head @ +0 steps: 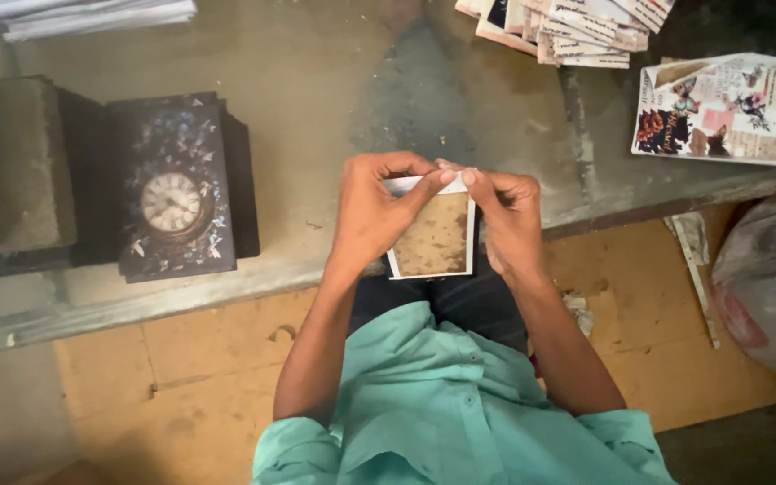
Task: The person assembles small books by placing a printed cover sheet over a beige inner page and pressing the edges to adhere them. They repeatedly pick up covers and inner pages, align them, and smooth the surfaces before stacking the finished units.
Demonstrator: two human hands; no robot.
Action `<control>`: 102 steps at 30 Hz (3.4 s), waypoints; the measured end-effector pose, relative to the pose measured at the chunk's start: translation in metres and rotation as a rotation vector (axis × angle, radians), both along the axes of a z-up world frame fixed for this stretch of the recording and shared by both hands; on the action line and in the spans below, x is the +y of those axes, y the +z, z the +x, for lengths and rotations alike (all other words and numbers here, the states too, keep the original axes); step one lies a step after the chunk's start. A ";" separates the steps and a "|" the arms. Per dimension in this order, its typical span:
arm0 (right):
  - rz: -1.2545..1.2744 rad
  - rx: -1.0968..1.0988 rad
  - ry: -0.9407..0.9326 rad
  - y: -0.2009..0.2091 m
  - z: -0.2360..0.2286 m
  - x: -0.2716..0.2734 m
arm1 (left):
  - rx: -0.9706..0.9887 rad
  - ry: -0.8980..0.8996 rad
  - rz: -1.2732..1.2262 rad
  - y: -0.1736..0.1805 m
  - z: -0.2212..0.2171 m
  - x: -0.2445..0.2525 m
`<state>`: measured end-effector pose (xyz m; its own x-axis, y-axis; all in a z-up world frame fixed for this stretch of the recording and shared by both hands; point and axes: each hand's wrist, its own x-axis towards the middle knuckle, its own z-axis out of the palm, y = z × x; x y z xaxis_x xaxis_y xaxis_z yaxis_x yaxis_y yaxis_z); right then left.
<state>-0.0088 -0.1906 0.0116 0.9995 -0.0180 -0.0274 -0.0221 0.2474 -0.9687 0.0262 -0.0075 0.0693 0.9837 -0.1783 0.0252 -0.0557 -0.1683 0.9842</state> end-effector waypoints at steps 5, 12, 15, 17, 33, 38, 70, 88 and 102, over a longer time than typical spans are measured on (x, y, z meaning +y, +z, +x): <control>0.022 0.056 -0.014 0.003 0.001 0.003 | -0.033 -0.003 -0.033 -0.005 0.002 0.001; 0.019 0.053 0.019 0.011 0.003 0.003 | 0.023 -0.017 -0.074 -0.007 0.003 0.000; 0.012 0.080 0.092 0.014 0.004 -0.001 | 0.050 -0.011 -0.069 -0.006 0.003 0.001; 0.035 0.107 0.139 0.014 0.004 -0.003 | 0.039 -0.019 -0.071 -0.006 0.003 0.004; -0.100 0.007 0.024 0.003 0.003 -0.010 | -0.024 0.019 0.088 0.006 0.001 0.009; -0.106 0.033 0.029 -0.001 0.004 -0.013 | -0.046 0.035 0.154 0.013 -0.001 0.012; -0.824 0.030 0.666 0.020 0.034 -0.048 | -0.112 -0.103 0.143 -0.001 0.009 0.000; -0.595 0.279 0.505 -0.007 0.027 -0.051 | -0.033 -0.074 0.098 -0.003 0.006 0.002; -0.551 0.336 0.335 -0.022 0.025 -0.047 | 0.215 0.107 -0.266 -0.077 -0.037 0.045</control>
